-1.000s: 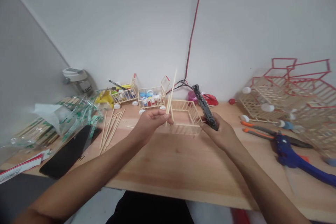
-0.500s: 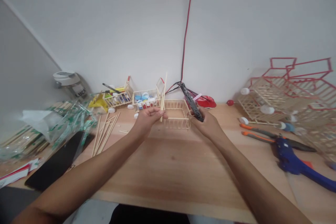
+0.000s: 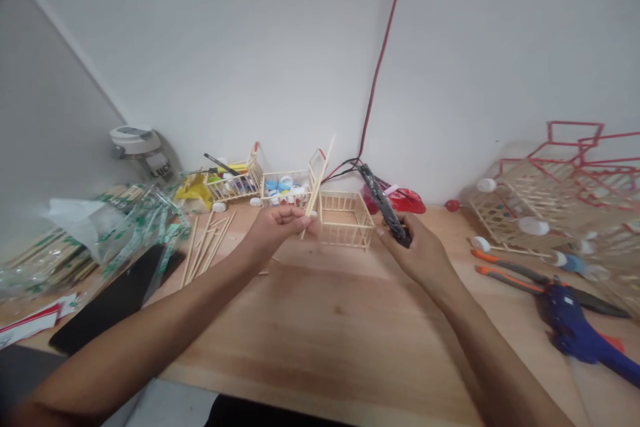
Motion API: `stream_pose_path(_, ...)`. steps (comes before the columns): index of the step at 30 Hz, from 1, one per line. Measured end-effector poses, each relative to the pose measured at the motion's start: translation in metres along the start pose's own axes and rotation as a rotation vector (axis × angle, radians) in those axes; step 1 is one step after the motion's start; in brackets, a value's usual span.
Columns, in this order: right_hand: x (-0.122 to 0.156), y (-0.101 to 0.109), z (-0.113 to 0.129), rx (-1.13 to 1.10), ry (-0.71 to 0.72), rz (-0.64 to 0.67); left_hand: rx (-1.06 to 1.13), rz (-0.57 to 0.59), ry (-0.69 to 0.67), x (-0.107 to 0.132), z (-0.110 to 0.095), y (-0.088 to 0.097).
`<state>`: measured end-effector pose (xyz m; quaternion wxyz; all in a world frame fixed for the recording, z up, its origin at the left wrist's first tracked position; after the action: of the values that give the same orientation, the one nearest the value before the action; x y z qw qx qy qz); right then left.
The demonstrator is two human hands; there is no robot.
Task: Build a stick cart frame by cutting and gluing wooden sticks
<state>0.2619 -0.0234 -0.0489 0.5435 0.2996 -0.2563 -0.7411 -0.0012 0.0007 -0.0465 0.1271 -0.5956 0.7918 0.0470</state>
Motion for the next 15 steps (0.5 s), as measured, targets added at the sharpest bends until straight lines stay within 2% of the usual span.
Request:
stream_pose_path(2, 0.016, -0.002, 0.003, -0.088, -0.001, 0.089, 0.01, 0.079, 0.071, 0.012, -0.006, 0.007)
stream_pose_path(5, 0.045, -0.022, 0.017, -0.338, -0.011, 0.461, 0.025, 0.127, 0.128, 0.026, -0.015, 0.022)
stream_pose_path(7, 0.062, -0.036, 0.03, -0.455, -0.078, 0.648, 0.021, 0.121, 0.118, 0.03, -0.022, 0.033)
stream_pose_path(10, 0.077, -0.051, 0.046, -0.514, -0.191, 0.754, 0.029, 0.101, 0.112, 0.031, -0.028, 0.048)
stream_pose_path(15, 0.074, -0.069, 0.056, -0.576, -0.243, 0.814, 0.058, 0.129, 0.249, 0.038, -0.023, 0.064)
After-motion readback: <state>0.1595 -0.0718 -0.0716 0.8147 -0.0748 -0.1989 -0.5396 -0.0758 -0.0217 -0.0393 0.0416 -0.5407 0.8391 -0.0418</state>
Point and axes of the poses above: each hand's wrist, its own x-axis away from the middle knuckle, its own y-axis out of the back of the hand, z = x × y, the point moved 4 cm from there along -x, towards the middle knuckle, and after that the axes turned 8 degrees about -y, right-handed, at the moved point
